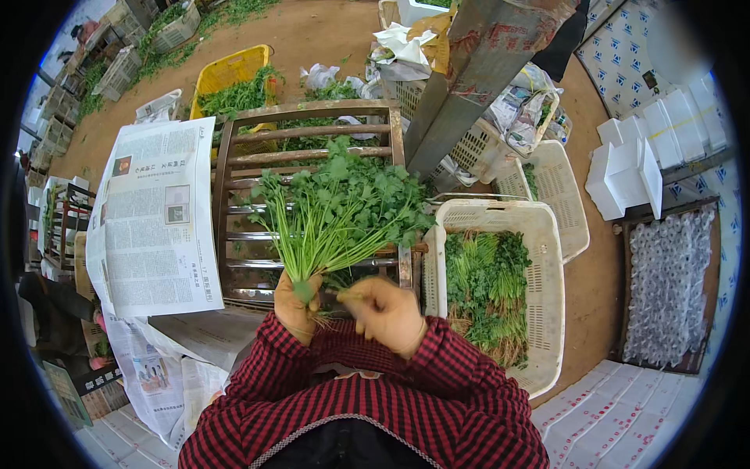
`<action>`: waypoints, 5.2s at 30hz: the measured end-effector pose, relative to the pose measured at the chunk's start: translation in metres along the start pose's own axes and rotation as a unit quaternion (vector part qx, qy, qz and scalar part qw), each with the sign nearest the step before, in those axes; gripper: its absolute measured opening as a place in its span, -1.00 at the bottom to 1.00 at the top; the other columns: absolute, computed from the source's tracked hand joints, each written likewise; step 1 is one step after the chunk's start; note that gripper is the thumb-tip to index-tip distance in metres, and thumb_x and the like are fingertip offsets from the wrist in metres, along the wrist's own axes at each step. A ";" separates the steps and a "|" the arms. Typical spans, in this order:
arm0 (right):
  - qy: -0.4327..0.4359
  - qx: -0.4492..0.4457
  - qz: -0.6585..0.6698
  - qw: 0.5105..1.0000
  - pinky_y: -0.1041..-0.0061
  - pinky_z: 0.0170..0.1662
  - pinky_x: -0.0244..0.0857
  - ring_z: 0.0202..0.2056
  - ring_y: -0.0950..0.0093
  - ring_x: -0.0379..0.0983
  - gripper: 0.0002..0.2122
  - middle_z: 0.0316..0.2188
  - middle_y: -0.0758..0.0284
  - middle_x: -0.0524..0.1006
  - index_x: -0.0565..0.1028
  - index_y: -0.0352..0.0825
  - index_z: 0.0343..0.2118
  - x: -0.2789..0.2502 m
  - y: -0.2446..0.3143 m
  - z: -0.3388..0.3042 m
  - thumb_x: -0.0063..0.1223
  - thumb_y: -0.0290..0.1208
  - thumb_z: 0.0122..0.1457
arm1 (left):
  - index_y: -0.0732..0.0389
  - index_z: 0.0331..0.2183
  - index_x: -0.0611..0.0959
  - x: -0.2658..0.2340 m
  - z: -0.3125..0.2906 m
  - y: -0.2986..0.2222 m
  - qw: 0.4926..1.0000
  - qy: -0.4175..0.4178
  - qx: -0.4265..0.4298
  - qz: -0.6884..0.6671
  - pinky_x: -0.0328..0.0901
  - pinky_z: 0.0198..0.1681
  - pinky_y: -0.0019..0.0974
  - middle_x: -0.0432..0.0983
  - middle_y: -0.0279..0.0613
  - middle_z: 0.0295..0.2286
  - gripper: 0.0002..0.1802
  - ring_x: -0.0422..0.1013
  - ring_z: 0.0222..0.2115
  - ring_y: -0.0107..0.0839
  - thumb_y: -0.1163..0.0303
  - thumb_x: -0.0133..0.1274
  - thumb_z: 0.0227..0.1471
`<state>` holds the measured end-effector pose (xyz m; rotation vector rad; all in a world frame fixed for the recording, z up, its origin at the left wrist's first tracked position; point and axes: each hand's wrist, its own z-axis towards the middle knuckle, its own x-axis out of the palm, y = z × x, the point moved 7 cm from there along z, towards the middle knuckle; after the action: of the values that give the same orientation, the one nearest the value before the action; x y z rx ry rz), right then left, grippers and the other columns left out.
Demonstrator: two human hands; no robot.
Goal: The person gathers small bunches of green herbs from a large crate, aligns the stems on a metal frame, and secures each bunch with a rubber band before placing them into a separate container.
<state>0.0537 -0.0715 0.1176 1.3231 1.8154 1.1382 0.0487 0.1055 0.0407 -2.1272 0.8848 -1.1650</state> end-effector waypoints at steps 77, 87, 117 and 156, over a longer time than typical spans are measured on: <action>0.154 0.022 -0.314 0.937 0.53 -0.61 0.26 -0.68 0.58 0.44 -0.89 -0.63 0.39 0.53 0.53 -0.31 -0.30 0.054 -0.007 0.081 0.12 -0.38 0.27 | 0.36 0.10 0.48 -0.040 0.015 0.055 0.999 -0.032 -0.001 0.019 0.29 -0.59 -0.51 0.57 -0.29 -0.36 -0.53 0.35 -0.65 -0.63 0.52 0.18 0.17; 0.051 -0.132 -0.486 0.862 0.29 -0.38 0.49 -0.49 0.25 0.59 -0.68 -0.55 0.27 0.60 0.60 -0.03 -0.04 0.044 0.039 0.110 0.25 -0.14 0.13 | 0.37 0.08 0.48 -0.031 0.007 0.040 0.997 -0.029 -0.041 0.053 0.25 -0.61 -0.53 0.56 -0.31 -0.41 -0.54 0.32 -0.68 -0.63 0.51 0.19 0.17; 0.012 -0.122 -0.669 0.733 0.22 -0.34 0.47 -0.43 0.20 0.62 -0.68 -0.53 0.21 0.63 0.61 -0.23 -0.26 0.088 0.023 0.142 0.16 -0.04 0.17 | 0.30 0.16 0.48 -0.036 0.012 0.049 0.991 -0.027 -0.026 0.126 0.30 -0.57 -0.49 0.55 -0.35 -0.43 -0.44 0.36 -0.63 -0.62 0.54 0.23 0.13; 0.140 -0.059 -0.067 0.986 0.63 -0.55 0.32 -0.65 0.60 0.39 -0.57 -0.57 0.39 0.50 0.41 -0.34 0.18 0.079 0.120 0.074 0.05 -0.27 0.32 | 0.01 0.42 -0.03 -0.038 0.014 0.043 0.972 0.045 0.012 0.230 0.46 -0.12 -0.30 0.61 -0.05 -0.12 0.14 0.54 -0.26 -0.38 0.43 0.33 0.01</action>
<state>0.1425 0.0403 0.1930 0.9961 1.9669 1.3902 0.0337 0.1099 -0.0162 -1.7286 1.3114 -1.0233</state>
